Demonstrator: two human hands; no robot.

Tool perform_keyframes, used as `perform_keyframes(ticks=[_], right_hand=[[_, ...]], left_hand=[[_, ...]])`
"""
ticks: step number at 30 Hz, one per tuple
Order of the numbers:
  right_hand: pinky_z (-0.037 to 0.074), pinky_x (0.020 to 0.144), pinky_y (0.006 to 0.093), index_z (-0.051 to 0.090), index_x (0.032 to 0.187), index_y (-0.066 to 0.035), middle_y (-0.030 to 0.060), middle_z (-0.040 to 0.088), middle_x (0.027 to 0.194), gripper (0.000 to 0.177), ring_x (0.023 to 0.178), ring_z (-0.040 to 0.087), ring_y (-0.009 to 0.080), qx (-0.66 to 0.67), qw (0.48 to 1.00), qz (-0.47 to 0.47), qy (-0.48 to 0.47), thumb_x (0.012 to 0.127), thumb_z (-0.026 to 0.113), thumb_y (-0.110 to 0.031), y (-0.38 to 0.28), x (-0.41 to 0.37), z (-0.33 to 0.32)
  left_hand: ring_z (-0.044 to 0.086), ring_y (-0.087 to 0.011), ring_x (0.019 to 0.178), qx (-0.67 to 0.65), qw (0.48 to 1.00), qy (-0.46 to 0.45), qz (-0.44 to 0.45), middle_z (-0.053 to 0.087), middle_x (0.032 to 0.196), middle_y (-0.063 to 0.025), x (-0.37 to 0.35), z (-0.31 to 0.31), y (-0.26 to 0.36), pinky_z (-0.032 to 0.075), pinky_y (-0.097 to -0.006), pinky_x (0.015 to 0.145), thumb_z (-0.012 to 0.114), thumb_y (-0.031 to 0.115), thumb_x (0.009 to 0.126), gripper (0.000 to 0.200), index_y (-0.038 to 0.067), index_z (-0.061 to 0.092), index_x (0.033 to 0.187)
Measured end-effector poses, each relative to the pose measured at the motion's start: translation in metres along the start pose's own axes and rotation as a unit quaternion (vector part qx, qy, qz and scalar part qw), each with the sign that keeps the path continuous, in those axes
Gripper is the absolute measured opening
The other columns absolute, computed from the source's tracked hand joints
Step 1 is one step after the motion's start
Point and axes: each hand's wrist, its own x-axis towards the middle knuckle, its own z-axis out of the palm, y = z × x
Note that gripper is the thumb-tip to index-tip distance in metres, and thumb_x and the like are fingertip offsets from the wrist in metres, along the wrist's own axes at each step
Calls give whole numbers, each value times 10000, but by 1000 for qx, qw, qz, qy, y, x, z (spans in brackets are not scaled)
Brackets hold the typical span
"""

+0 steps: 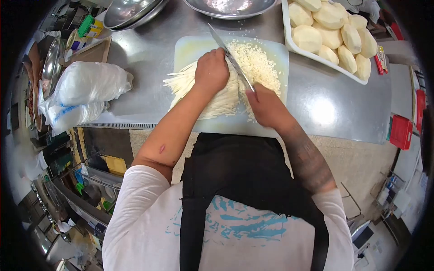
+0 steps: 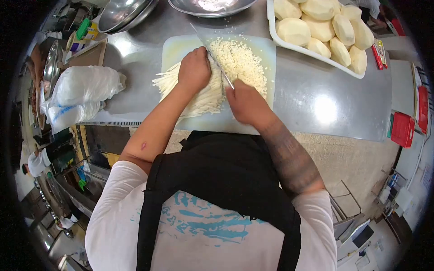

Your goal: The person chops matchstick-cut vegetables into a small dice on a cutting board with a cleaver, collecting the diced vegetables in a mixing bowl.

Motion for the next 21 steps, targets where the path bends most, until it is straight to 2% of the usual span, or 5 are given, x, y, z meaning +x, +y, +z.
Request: perform_keyframes(ticks=[2,6,12,15,21], right_hand=[[509,806,572,573,976,52,335,657,869,380,879,651,536,-28,997,-64,29,1097,513,-303,18,26,12],[507,781,574,584,953,38,313,666,873,396,861,646,532,-3,1000,-16,-20,1094,520,-327,-30,-27,-29],[503,775,574,564,964,56,331,646,830,381,847,638,542,-12,995,-84,44,1098,525,-299,7,17,1],[507,811,569,586,994,51,336,667,895,399,901,647,544,1,999,-2,-41,1104,502,-324,-32,-27,-31],[508,820,579,584,1003,53,341,668,895,400,918,655,534,-16,999,-36,-3,1105,499,-324,-6,7,-5]], left_hand=[[663,-386,999,2,1000,4,7,708,1041,-208,-1,-1,1,520,-503,901,538,107,959,213,-5,631,1115],[664,-401,976,2,1000,16,11,705,1027,-216,-2,-1,0,521,-508,897,549,105,957,208,-16,626,1107],[660,-414,965,-12,1000,22,3,699,996,-227,0,-2,1,519,-524,879,545,103,961,171,-15,613,1064],[662,-416,959,-20,1000,10,-12,698,987,-233,-3,-2,1,517,-533,870,541,100,962,171,-16,610,1066],[647,-431,945,-11,999,45,9,702,1000,-239,-1,3,-3,504,-532,875,537,92,962,203,-26,617,1107]])
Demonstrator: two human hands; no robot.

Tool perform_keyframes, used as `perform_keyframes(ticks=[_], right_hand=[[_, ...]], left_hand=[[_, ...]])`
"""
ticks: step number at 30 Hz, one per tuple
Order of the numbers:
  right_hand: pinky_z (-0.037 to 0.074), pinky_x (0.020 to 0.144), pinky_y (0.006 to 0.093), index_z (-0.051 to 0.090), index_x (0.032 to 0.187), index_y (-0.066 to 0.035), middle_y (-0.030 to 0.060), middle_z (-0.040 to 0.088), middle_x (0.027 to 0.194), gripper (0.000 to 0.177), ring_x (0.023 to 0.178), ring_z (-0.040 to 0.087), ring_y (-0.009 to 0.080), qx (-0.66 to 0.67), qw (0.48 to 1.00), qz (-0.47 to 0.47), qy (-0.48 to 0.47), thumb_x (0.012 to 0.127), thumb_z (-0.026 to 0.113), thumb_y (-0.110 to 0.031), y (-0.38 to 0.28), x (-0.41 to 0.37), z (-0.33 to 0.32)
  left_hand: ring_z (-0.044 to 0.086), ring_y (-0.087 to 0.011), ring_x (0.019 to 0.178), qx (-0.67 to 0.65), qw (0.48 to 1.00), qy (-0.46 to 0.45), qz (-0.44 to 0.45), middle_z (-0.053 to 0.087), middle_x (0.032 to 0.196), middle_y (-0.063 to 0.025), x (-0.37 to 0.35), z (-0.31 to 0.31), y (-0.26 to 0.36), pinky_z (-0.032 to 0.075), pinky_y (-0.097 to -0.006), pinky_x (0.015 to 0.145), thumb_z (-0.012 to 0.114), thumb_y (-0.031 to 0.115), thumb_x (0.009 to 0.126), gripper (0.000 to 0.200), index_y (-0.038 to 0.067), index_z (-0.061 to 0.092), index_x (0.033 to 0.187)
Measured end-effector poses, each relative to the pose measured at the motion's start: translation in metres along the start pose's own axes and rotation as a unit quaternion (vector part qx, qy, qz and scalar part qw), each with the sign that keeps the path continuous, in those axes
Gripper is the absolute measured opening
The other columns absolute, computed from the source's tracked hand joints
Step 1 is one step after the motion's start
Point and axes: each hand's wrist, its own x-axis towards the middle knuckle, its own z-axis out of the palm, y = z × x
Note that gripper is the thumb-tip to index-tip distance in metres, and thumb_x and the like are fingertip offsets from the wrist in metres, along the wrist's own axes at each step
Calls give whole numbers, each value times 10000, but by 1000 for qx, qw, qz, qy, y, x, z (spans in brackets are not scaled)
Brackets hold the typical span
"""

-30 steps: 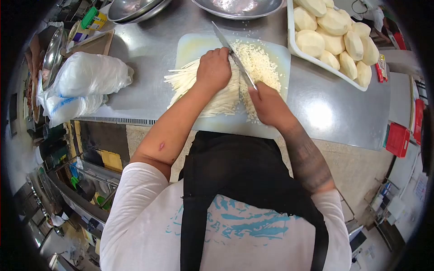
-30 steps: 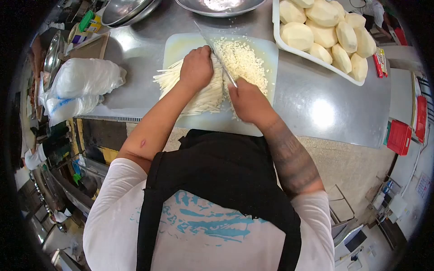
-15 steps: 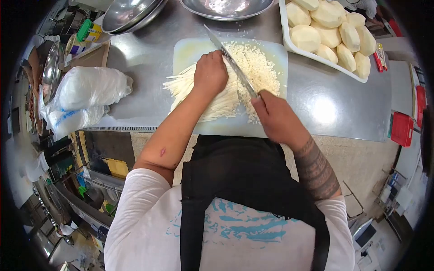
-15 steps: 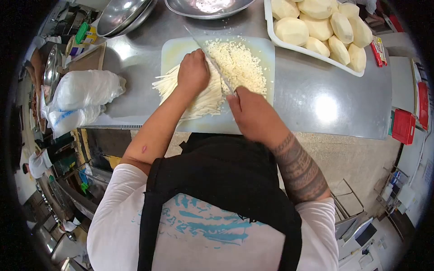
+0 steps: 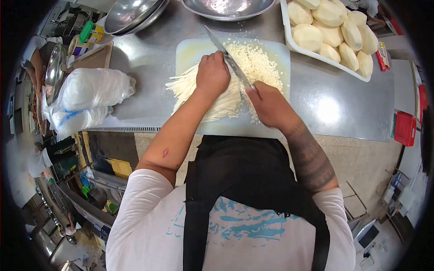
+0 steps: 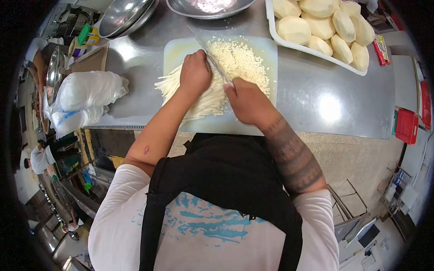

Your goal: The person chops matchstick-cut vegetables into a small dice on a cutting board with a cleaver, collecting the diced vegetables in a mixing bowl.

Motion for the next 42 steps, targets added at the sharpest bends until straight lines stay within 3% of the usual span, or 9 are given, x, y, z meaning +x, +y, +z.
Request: perform_keyframes(ticks=[20,23,26,29,32,35,38,40,42], right_hand=[[484,751,524,562,985,32,312,629,864,381,830,625,497,67,998,-12,1,1119,493,-318,-21,-42,-9],[506,814,574,591,1010,57,342,666,898,397,911,658,535,7,999,37,-13,1107,502,-317,17,1,30],[482,761,526,559,973,35,310,626,848,403,833,625,501,19,1000,14,-13,1120,482,-332,-2,-10,5],[508,803,569,594,988,55,342,668,905,417,900,658,529,40,999,10,-12,1103,503,-336,-16,-36,-2],[508,793,571,593,985,42,332,672,905,407,893,660,522,17,999,5,27,1103,507,-339,26,3,44],[507,782,572,589,981,32,324,671,878,404,878,663,519,20,1000,-1,23,1105,503,-343,27,1,36],[509,777,566,579,990,29,313,667,844,399,858,666,515,37,998,22,36,1105,503,-345,36,-19,30],[511,777,562,575,997,31,310,668,843,392,860,667,514,36,998,33,32,1103,511,-341,37,-31,30],[512,776,558,571,1005,34,307,668,842,386,861,667,513,36,998,41,32,1101,518,-336,36,-34,29]], left_hand=[[641,-458,990,-37,997,-14,-60,693,1013,-270,-2,-3,5,502,-546,912,520,85,953,190,-26,602,1084],[640,-458,992,-33,998,-18,-46,690,1015,-269,-8,-2,4,503,-545,913,522,85,950,190,-29,599,1082],[642,-456,999,-28,998,-26,-53,685,1023,-275,-3,-4,3,506,-546,916,525,79,942,189,-36,594,1075],[644,-458,1009,-48,997,-4,-62,682,1030,-282,-2,-2,3,507,-550,918,526,78,932,192,-37,590,1073],[644,-461,1022,-35,997,-24,-61,685,1025,-276,-4,-2,3,507,-552,922,521,83,943,198,-31,594,1088],[642,-474,1023,-45,995,-34,-76,655,1135,-295,-5,-1,-1,507,-558,909,540,82,938,181,-22,590,1078],[612,-478,1095,-119,991,44,-50,597,1263,-298,-9,1,-8,495,-548,952,582,95,932,204,-17,595,1103],[551,-485,1207,-88,985,135,52,549,1353,-277,-17,-9,-6,435,-580,1064,628,140,927,278,-4,607,1163],[524,-475,1257,-42,990,108,80,558,1360,-260,-41,-27,8,387,-594,1110,656,155,931,305,7,615,1195]])
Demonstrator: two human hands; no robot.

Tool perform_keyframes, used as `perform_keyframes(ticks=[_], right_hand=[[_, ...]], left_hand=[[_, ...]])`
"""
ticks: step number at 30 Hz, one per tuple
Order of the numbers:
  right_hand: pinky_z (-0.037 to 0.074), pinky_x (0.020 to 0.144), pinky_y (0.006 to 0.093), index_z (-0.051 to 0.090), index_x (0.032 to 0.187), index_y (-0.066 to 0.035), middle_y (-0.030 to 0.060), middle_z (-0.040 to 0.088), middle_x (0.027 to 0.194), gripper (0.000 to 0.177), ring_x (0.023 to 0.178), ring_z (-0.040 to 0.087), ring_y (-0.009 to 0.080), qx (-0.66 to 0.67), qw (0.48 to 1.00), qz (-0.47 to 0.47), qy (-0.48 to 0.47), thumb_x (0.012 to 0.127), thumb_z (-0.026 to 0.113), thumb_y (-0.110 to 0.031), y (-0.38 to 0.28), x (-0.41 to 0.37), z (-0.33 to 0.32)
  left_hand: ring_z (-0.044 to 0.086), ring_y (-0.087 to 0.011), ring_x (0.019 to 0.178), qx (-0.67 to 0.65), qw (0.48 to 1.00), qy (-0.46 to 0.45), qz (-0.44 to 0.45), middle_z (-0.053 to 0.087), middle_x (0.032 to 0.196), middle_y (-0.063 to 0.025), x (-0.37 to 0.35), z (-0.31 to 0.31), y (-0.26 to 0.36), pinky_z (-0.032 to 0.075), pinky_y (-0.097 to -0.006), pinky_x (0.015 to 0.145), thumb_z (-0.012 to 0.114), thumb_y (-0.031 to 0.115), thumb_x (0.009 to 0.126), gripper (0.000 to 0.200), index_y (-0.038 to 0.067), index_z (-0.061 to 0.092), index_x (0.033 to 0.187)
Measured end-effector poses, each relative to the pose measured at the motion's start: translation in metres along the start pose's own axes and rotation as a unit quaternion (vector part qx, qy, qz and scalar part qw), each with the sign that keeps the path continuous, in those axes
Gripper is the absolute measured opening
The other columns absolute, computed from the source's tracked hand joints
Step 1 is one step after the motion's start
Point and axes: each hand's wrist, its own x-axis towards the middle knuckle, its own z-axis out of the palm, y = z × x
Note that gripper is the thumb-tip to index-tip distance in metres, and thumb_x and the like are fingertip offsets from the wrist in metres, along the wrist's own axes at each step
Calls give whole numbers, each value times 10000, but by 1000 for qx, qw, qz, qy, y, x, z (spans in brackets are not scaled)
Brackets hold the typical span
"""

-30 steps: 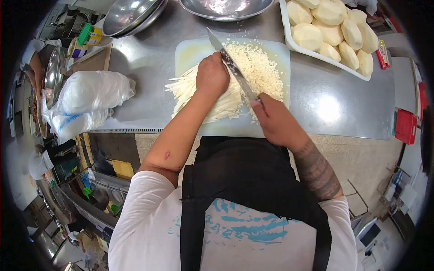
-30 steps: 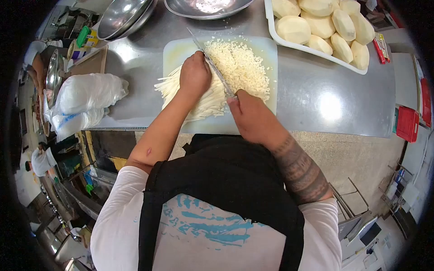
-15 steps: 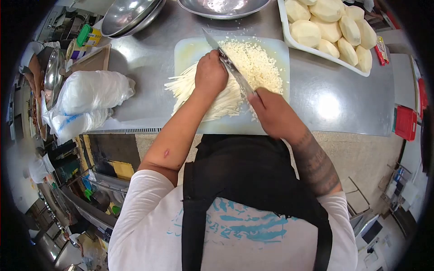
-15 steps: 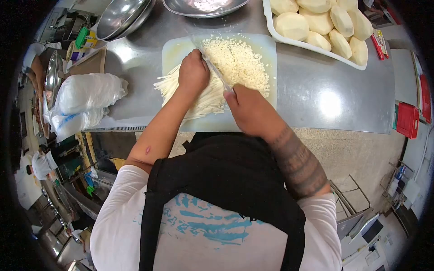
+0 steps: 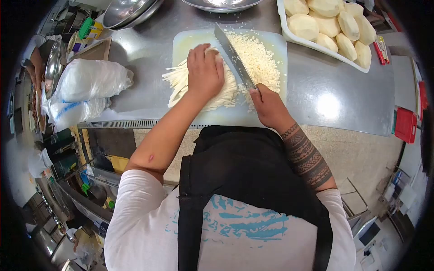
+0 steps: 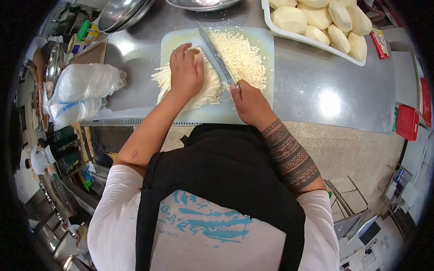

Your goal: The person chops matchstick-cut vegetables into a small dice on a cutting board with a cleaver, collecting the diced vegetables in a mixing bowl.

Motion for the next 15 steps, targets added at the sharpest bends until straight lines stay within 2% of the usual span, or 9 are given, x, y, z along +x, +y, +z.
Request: perform_keyframes(ticks=[1,2,3,5,6,8,9,11,15], right_hand=[[515,777,552,568,1015,36,306,672,855,385,869,667,513,9,1000,11,-7,1100,525,-337,-2,0,1],[517,777,545,564,1025,39,305,676,869,384,877,667,512,18,1000,22,-13,1099,531,-337,-1,-1,1],[517,777,545,564,1025,39,305,676,869,384,877,667,512,18,999,20,-17,1099,531,-337,3,-1,0],[521,761,514,560,1040,46,289,665,849,373,821,673,471,70,996,27,-51,1100,535,-322,15,-2,-2],[521,761,514,560,1040,46,289,665,849,373,821,673,471,69,996,25,-57,1100,535,-322,23,-3,-3],[528,671,447,563,1040,36,208,641,765,350,666,660,333,111,991,14,-78,1100,534,-308,36,-4,-4],[528,671,447,563,1040,36,208,641,765,350,666,660,333,109,990,11,-84,1100,534,-308,36,-5,-6],[507,578,375,571,1028,17,110,598,717,322,561,599,195,188,972,78,-113,1096,543,-296,28,-7,-17],[487,533,341,573,1000,-2,58,577,698,311,530,578,144,159,977,68,-126,1093,555,-298,19,-11,-30]], left_hand=[[497,-464,1307,38,998,-33,34,567,1368,-242,-11,-12,13,339,-607,1156,683,171,936,334,18,623,1227],[413,-481,1444,31,996,-86,24,491,1512,-254,-30,-14,15,224,-673,1218,729,332,937,537,43,589,1368],[413,-481,1444,33,996,-86,21,491,1512,-254,-45,-20,19,224,-673,1218,729,332,937,537,43,589,1368],[260,-486,1564,47,985,-141,92,328,1671,-254,-70,-30,24,123,-720,1236,750,560,895,871,75,464,1559],[140,-477,1614,62,976,-184,100,185,1749,-234,-84,-26,14,74,-753,1223,709,728,839,1100,111,325,1665],[163,-480,1605,82,973,-188,104,202,1743,-236,-93,-17,3,102,-754,1219,685,750,838,1090,130,337,1665],[187,-483,1597,100,969,-193,114,220,1737,-237,-92,-12,-1,130,-755,1215,661,772,837,1082,149,349,1664],[192,-474,1598,112,975,-160,101,230,1740,-214,-87,1,-2,130,-771,1205,614,801,847,1075,171,338,1672],[151,-458,1616,172,975,-128,65,213,1756,-174,-85,13,2,109,-778,1201,588,796,876,1061,175,301,1688]])
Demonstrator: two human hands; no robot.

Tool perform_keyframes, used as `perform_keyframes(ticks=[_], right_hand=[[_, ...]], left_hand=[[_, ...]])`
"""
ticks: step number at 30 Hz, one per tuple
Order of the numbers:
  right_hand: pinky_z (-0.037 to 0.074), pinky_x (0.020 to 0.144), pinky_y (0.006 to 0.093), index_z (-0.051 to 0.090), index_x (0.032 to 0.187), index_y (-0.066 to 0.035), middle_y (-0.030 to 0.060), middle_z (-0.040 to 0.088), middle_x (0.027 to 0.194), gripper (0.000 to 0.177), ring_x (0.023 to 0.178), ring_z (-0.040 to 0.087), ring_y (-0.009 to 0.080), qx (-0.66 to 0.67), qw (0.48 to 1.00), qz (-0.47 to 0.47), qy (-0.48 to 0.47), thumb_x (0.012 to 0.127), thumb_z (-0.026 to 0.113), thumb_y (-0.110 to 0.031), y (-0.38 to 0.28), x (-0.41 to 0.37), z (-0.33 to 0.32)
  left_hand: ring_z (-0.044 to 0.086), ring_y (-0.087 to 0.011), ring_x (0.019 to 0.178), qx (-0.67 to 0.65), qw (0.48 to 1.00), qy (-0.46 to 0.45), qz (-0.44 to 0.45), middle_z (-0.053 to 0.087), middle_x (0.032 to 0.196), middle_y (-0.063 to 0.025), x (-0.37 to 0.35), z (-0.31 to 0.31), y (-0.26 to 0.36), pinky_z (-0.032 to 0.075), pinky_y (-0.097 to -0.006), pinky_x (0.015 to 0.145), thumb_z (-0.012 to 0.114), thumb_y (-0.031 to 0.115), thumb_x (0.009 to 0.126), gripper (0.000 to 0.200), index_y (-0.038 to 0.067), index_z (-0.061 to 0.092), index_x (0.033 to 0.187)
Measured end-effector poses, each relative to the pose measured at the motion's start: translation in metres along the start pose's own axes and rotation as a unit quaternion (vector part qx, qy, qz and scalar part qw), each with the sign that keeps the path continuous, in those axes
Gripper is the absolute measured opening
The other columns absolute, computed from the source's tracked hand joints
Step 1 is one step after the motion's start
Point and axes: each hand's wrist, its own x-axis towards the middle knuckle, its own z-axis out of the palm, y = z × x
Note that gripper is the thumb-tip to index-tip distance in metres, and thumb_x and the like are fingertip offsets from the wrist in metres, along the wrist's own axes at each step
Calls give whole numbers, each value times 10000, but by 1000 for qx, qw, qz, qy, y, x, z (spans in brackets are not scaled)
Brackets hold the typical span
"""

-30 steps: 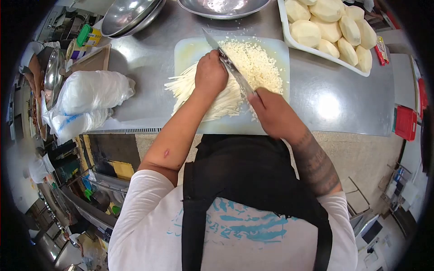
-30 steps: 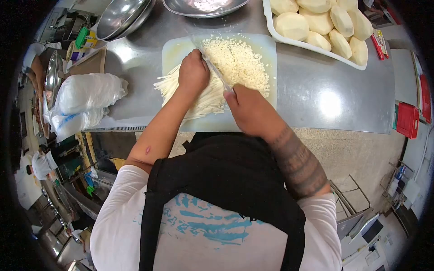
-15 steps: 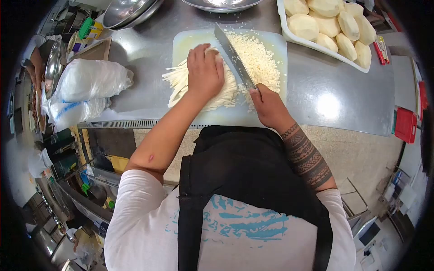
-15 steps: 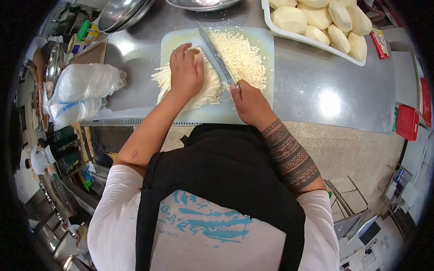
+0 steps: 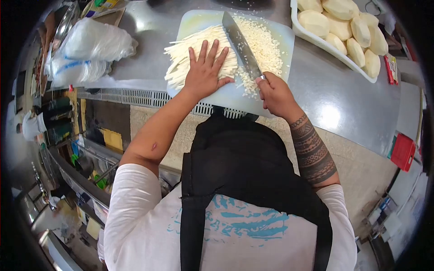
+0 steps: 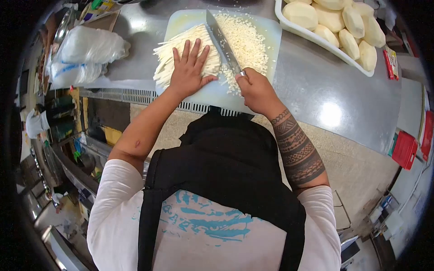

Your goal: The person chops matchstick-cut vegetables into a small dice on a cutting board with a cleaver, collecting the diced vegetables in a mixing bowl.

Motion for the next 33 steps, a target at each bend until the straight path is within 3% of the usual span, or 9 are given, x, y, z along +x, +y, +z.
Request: perform_keyframes(ticks=[7,10,12,13,17,24,26,31,33], right_hand=[[471,520,341,535,917,-19,52,571,678,327,520,574,143,-18,998,-41,34,1093,570,-292,-7,-20,-4],[465,513,334,534,907,-22,48,571,681,323,518,572,139,-3,997,-52,57,1093,574,-284,-10,-28,-3],[463,510,330,536,906,-22,46,571,682,319,520,573,137,11,996,-54,73,1092,575,-278,-10,-31,0],[462,508,328,535,903,-22,45,572,684,318,519,571,137,30,995,-46,80,1091,578,-275,-7,-32,3],[461,503,327,533,904,-18,47,574,689,312,513,564,136,61,993,-16,101,1090,579,-265,-3,-36,16],[467,526,341,547,923,-11,63,579,696,300,536,560,141,57,990,2,128,1079,607,-260,4,-47,38],[480,578,380,550,936,7,110,589,706,305,579,584,199,9,992,-1,129,1076,616,-256,9,-44,45],[491,648,426,564,963,24,192,610,737,301,654,616,297,-24,990,-29,132,1077,603,-252,9,-33,66],[495,662,437,570,970,25,216,623,751,298,671,622,330,-29,990,-31,135,1077,600,-252,4,-33,68]], left_hand=[[150,-487,1605,25,998,34,-48,202,1752,-197,5,0,17,115,-789,1192,630,729,899,1038,190,256,1703],[178,-509,1590,-37,994,62,-86,278,1715,-221,-4,-15,44,106,-785,1198,751,533,907,813,151,489,1575],[206,-519,1580,-106,992,56,-48,364,1664,-229,-16,-26,62,96,-792,1196,811,332,867,473,116,702,1273],[219,-521,1578,-136,986,87,-40,421,1628,-219,-17,-24,71,88,-804,1190,812,261,844,202,108,743,956],[215,-525,1579,-98,994,54,-19,430,1626,-203,-15,3,69,82,-838,1166,807,248,841,179,93,717,832],[227,-507,1580,-54,998,35,1,450,1612,-171,-20,-29,22,86,-818,1185,807,204,837,153,100,702,878],[249,-490,1575,-130,991,31,-15,481,1572,-157,-21,-42,14,80,-787,1209,806,172,833,202,115,698,993],[518,-340,1256,-106,982,149,-42,608,1282,-102,17,-42,15,304,-572,1128,732,279,926,276,168,705,1178],[527,-339,1230,-90,985,144,-41,609,1267,-104,35,-26,8,323,-564,1097,725,254,922,270,161,705,1174]])
